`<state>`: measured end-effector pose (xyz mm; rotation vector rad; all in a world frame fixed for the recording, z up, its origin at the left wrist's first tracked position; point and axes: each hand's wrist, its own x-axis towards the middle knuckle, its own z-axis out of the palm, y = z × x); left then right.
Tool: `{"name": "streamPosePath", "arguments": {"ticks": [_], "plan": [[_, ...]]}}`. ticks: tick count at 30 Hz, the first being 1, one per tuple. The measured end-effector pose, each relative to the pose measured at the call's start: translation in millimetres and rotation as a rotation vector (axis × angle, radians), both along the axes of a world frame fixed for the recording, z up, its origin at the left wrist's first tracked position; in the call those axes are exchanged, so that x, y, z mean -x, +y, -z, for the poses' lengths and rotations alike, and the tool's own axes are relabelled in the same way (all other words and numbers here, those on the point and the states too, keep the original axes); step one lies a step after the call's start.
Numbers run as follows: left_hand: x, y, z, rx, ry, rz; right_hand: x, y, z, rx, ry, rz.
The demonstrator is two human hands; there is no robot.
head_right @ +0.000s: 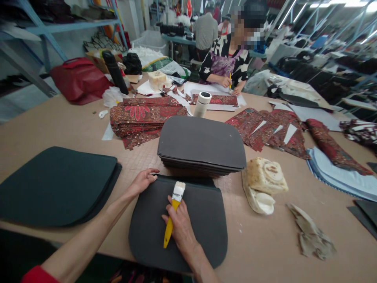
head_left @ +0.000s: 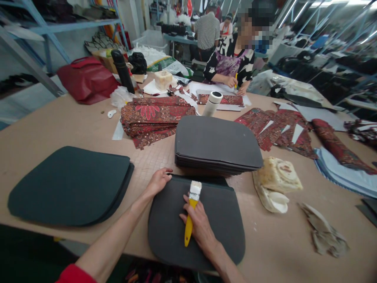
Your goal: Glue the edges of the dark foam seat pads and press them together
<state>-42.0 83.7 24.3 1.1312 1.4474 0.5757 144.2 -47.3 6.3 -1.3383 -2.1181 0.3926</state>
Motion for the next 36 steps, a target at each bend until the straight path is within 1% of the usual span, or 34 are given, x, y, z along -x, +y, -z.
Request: {"name": "streamPosePath", "arguments": {"ticks": [3, 6, 11, 15, 18, 21, 23, 26, 28, 31, 33, 36], "plan": [[5, -3, -6.4, 0.014, -0.049, -0.022, -2, 0, 3.2, -0.010, -0.015, -0.010], [9, -8, -8.9, 0.043, -0.092, -0.030, -1, 0, 6.1, -0.009, -0.012, -0.007], [13, -13, -4.5, 0.087, -0.167, -0.032, 0, -1, 9.1, -0.020, -0.012, -0.014], [22, -19, -3.7, 0.115, -0.226, -0.049, 1, -2, 11.9, -0.013, -0.021, -0.005], [26, -26, -3.0, 0.130, -0.251, -0.091, 0, -5, 13.1, 0.004, -0.017, 0.000], [23, -33, -0.8, 0.131, -0.274, -0.169, 0, -4, 9.2, -0.025, 0.011, 0.007], [20, -37, -0.7, 0.127, -0.298, -0.213, 2, 4, 2.3, -0.086, 0.036, 0.013], [16, -41, -4.7, 0.126, -0.348, -0.246, 8, 26, -10.5, -0.153, 0.055, -0.006], [14, -43, -8.8, 0.133, -0.387, -0.256, 13, 43, -16.6, -0.161, 0.051, -0.044], [14, -46, -13.7, 0.141, -0.439, -0.256, 19, 63, -19.6, -0.144, 0.006, -0.105], [14, -49, -15.1, 0.136, -0.466, -0.254, 20, 68, -20.1, -0.129, -0.033, -0.137], [17, -51, -15.4, 0.107, -0.482, -0.252, 20, 68, -23.0, -0.150, -0.041, -0.180]]}}
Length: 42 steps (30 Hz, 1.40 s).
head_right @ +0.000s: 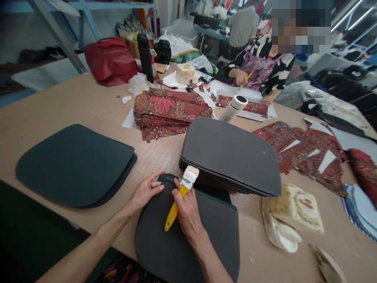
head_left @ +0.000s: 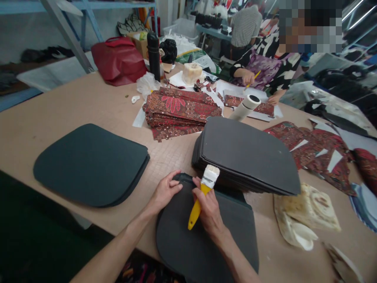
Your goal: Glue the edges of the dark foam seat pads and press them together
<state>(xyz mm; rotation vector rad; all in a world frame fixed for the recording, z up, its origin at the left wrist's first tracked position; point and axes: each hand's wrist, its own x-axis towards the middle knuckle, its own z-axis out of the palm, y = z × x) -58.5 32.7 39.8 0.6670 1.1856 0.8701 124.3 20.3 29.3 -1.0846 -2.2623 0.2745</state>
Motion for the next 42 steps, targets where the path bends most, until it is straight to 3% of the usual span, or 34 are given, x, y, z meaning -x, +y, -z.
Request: {"name": "streamPosePath", "arguments": {"ticks": [4, 8, 16, 29, 32, 37, 42], "plan": [[2, -2, -2.4, -0.033, -0.002, 0.042, -1, -8, -5.3, -0.041, 0.040, -0.038], [-2, -5, -9.4, -0.026, -0.079, 0.053, 0, -10, -4.8, -0.038, 0.026, 0.016], [-13, -11, -26.7, -0.096, -0.028, -0.055, 2, -6, -10.9, -0.103, 0.021, 0.033], [-20, -19, -39.0, -0.128, 0.052, -0.164, -5, 1, -56.9, -0.062, -0.009, 0.129], [-22, -19, -36.1, -0.161, 0.091, -0.121, -4, 0, -62.2, -0.021, 0.044, 0.199], [-26, -21, -26.4, -0.230, 0.262, 0.050, -4, -3, -71.6, 0.184, 0.141, 0.243], [-25, -19, -32.7, -0.306, 0.317, 0.123, -7, 2, -83.0, 0.317, 0.201, 0.244]]}}
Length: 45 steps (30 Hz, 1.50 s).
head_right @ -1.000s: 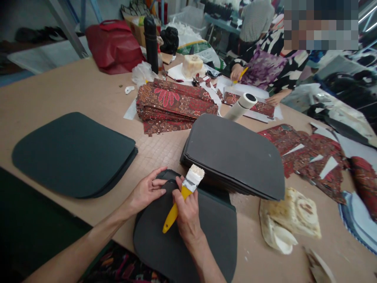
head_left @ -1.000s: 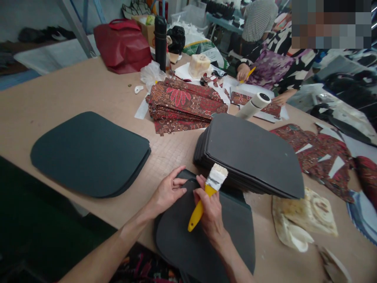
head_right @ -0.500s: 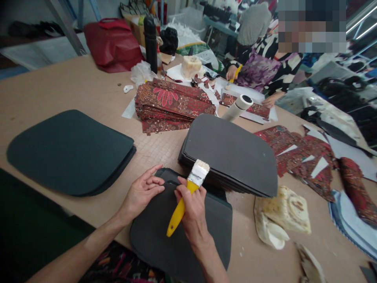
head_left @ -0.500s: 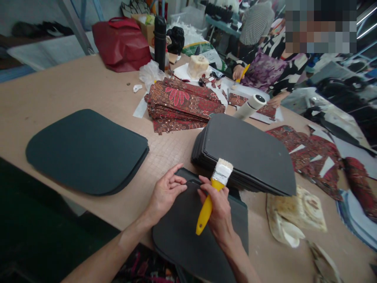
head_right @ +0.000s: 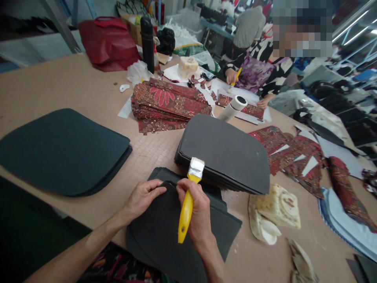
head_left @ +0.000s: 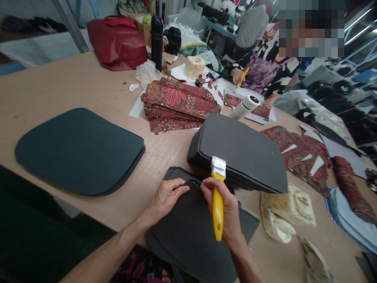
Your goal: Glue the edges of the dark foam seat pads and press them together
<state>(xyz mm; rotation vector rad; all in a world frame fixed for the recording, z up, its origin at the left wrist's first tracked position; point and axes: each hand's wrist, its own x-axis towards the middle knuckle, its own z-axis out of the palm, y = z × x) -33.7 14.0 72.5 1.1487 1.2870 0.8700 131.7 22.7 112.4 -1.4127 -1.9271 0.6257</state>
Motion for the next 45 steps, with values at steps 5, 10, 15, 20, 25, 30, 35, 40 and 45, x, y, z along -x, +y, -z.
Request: {"name": "streamPosePath", "arguments": {"ticks": [5, 10, 15, 20, 25, 30, 35, 40, 45], "plan": [[5, 1, -9.3, -0.036, -0.026, 0.079, -3, 0, -0.9, -0.059, -0.035, 0.050], [13, 1, -1.5, 0.055, -0.164, 0.097, -18, -1, -2.0, 0.049, -0.110, -0.064], [15, 13, 7.0, 0.135, -0.259, 0.207, -25, 1, 2.8, -0.011, -0.220, -0.118], [11, 20, 16.3, 0.340, -0.152, 0.282, -24, -15, 20.4, -0.309, -0.308, -0.035], [6, 24, 26.6, 0.305, -0.102, 0.207, -57, -63, 68.3, -0.314, -0.249, 0.293], [-2, 30, 32.5, 0.307, -0.063, 0.147, -88, -102, 123.0, -0.129, -0.387, 0.328], [-4, 39, 34.9, 0.352, -0.040, 0.157, -91, -107, 138.1, -0.150, -0.441, 0.283], [-6, 54, 38.4, 0.344, 0.020, 0.201, -90, -105, 131.9, -0.146, -0.432, 0.270], [-3, 58, 40.6, 0.208, 0.136, 0.156, -89, -96, 124.2, -0.158, -0.424, 0.273]]}}
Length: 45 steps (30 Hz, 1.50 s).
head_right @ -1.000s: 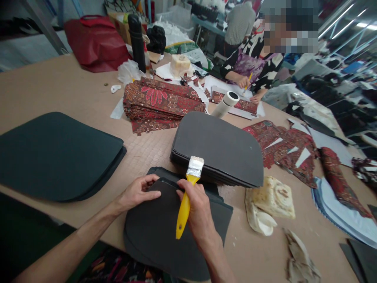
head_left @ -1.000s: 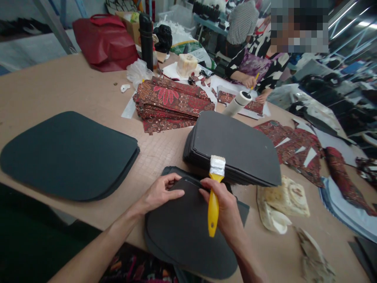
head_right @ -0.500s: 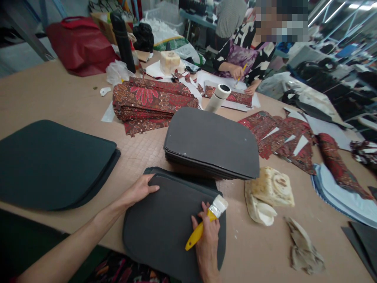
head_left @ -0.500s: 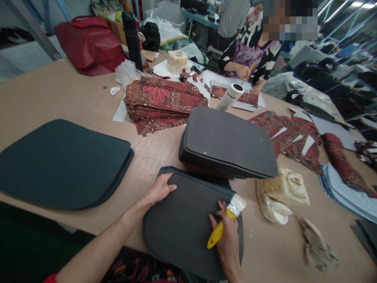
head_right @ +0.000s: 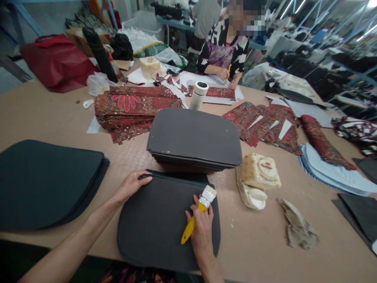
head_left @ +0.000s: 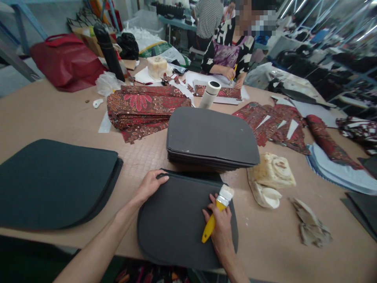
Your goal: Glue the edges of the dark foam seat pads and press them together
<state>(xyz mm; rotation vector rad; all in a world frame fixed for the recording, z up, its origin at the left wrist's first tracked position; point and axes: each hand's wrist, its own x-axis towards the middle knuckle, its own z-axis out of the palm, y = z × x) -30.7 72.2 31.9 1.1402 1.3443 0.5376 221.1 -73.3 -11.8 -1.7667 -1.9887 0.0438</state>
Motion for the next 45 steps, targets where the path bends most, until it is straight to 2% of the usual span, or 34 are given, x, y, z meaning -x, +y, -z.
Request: {"name": "streamPosePath", "arguments": {"ticks": [5, 7, 8, 9, 11, 13, 14, 16, 19, 21, 23, 26, 30, 33, 35, 39, 42, 45], "plan": [[3, 1, -4.0, -0.159, 0.152, -0.044, 6, 6, -1.0, 0.005, 0.046, -0.022], [-7, -6, -5.4, -0.302, 0.247, -0.070, 8, 5, 1.8, -0.003, 0.042, -0.019], [-15, -13, -5.1, -0.413, 0.307, -0.038, 9, 5, 3.5, -0.012, 0.039, -0.016], [-25, -21, -3.8, -0.535, 0.371, 0.039, 9, 4, 5.3, -0.022, 0.039, -0.015], [-43, -38, 2.0, -0.751, 0.504, 0.280, 8, 3, 8.4, -0.036, 0.047, -0.020], [-56, -52, 10.5, -0.822, 0.626, 0.447, 7, 3, 10.2, -0.036, 0.059, -0.024], [-57, -57, 14.6, -0.819, 0.685, 0.475, 6, 3, 10.3, -0.031, 0.065, -0.025], [-51, -62, 20.7, -0.800, 0.789, 0.448, 5, 3, 8.3, -0.005, 0.078, -0.020], [-26, -62, 24.5, -0.742, 0.841, 0.357, 6, 4, 1.8, 0.062, 0.107, 0.000], [-9, -62, 25.5, -0.654, 0.777, 0.258, 7, 4, -2.2, 0.103, 0.134, 0.012], [5, -66, 25.7, -0.526, 0.642, 0.085, 6, 4, -4.8, 0.126, 0.168, 0.004], [19, -83, 23.4, -0.378, 0.489, -0.138, -4, -1, -7.7, 0.109, 0.248, 0.027], [31, -113, 18.1, -0.279, 0.384, -0.272, -32, -21, -8.2, 0.034, 0.357, 0.243], [33, -130, 13.7, -0.214, 0.297, -0.292, -50, -36, -6.3, 0.107, 0.473, 0.390], [32, -137, 9.7, -0.181, 0.265, -0.268, -54, -43, -5.9, 0.159, 0.568, 0.435], [24, -155, 0.5, -0.133, 0.254, -0.245, -51, -49, -7.2, 0.189, 0.647, 0.422], [13, -175, -1.7, -0.085, 0.285, -0.311, -47, -51, -5.5, 0.171, 0.678, 0.425], [-2, -189, 2.7, -0.060, 0.305, -0.380, -44, -51, -2.5, 0.148, 0.703, 0.452]]}}
